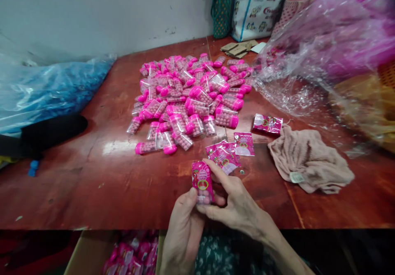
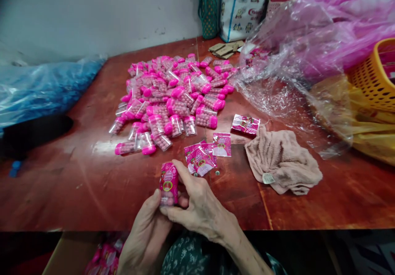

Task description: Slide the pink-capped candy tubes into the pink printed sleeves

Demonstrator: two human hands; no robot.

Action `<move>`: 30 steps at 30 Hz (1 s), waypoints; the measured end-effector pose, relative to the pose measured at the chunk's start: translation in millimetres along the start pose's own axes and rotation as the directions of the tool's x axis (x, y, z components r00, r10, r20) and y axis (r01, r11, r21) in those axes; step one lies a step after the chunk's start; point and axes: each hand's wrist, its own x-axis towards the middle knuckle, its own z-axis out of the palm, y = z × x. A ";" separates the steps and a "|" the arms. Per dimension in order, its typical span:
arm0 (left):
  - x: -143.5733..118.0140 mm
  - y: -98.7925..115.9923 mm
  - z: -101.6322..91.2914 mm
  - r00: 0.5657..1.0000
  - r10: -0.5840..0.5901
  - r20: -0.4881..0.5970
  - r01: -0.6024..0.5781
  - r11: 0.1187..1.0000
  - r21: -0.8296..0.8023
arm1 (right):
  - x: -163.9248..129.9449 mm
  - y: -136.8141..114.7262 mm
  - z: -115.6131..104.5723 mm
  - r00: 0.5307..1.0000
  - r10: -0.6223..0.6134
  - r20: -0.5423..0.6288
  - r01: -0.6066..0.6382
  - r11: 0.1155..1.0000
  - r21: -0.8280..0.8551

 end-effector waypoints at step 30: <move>-23.1 0.2 -32.6 0.945 0.131 -0.300 -0.103 0.989 0.108 | -7.8 -1.0 37.1 0.990 -0.093 0.110 0.100 0.993 -0.060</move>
